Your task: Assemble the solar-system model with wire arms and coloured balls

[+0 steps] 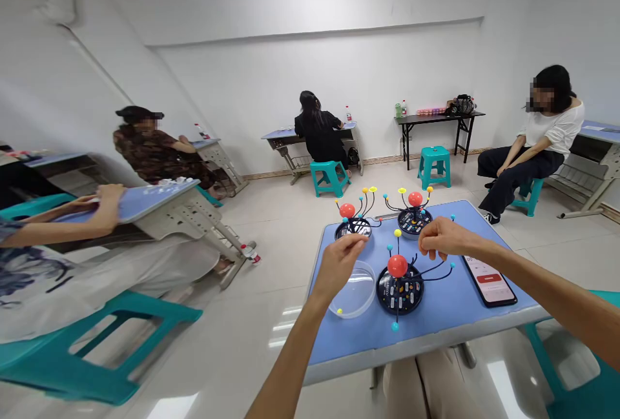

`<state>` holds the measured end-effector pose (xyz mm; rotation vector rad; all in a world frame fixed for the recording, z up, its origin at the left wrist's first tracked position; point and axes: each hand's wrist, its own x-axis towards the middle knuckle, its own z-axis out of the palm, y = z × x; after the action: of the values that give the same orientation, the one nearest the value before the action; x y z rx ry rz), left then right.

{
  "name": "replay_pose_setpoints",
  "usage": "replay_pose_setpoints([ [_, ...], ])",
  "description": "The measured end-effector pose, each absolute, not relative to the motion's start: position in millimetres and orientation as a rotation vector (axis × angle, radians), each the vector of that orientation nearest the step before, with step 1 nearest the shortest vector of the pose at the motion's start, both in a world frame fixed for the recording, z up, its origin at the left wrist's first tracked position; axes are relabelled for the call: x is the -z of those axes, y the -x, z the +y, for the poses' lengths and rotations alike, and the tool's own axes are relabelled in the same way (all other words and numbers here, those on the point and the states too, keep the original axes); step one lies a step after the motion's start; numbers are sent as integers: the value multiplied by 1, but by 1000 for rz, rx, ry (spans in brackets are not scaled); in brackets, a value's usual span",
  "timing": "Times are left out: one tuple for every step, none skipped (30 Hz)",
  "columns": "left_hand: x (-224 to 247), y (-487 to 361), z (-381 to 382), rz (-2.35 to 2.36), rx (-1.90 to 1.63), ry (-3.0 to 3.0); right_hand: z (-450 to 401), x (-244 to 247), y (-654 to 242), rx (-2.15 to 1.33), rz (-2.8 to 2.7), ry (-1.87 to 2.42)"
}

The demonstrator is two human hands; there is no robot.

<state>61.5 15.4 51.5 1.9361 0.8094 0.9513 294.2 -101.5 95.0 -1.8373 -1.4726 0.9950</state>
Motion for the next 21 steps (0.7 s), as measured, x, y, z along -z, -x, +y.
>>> replay_pose_setpoints([
  [-53,-76,24,758,-844,-1899,-102,-88,-296,-992,-1477,1839],
  [-52,-89,30,711,-758,-1860,-102,-83,-296,-980,-1477,1842],
  [-50,-101,36,682,-703,-1821,-101,-78,-297,-960,-1470,1842],
  [-48,-111,40,661,-652,-1798,-100,-74,-298,-937,-1461,1833],
  [-45,-120,44,642,-608,-1786,-98,-71,-298,-920,-1449,1821],
  [-44,-127,46,626,-568,-1782,-96,-69,-299,-917,-1425,1808],
  [-43,-132,48,609,-529,-1785,-95,-67,-300,-933,-1383,1791],
  [-42,-137,50,589,-490,-1790,-94,-65,-301,-967,-1326,1765],
  [-42,-140,52,570,-451,-1795,-93,-64,-303,-1013,-1261,1729],
  [-42,-142,53,552,-413,-1799,-92,-62,-304,-1064,-1196,1686],
  [-43,-144,55,536,-375,-1803,-92,-61,-306,-1104,-1141,1644],
  [-43,-146,56,523,-341,-1805,-92,-59,-308,-1125,-1109,1616],
  [-42,-147,57,512,-311,-1805,-92,-57,-309,-1128,-1102,1615],
  [-42,-148,58,505,-288,-1803,-93,-56,-310,-1121,-1114,1640],
  [-41,-149,58,499,-271,-1800,-93,-55,-310,-1111,-1137,1677],
  [-40,-150,58,495,-258,-1795,-93,-54,-310,-1103,-1167,1710],
  [-39,-150,58,492,-248,-1787,-93,-53,-309,-1100,-1198,1733],
  [-37,-150,57,491,-240,-1779,-92,-52,-308,-1106,-1227,1738],
  [-36,-151,57,491,-234,-1771,-91,-52,-306,-1118,-1251,1728],
  [-35,-151,57,493,-230,-1764,-90,-51,-305,-1128,-1272,1718],
  [-34,-151,56,496,-225,-1758,-89,-51,-303,-1129,-1290,1718],
])
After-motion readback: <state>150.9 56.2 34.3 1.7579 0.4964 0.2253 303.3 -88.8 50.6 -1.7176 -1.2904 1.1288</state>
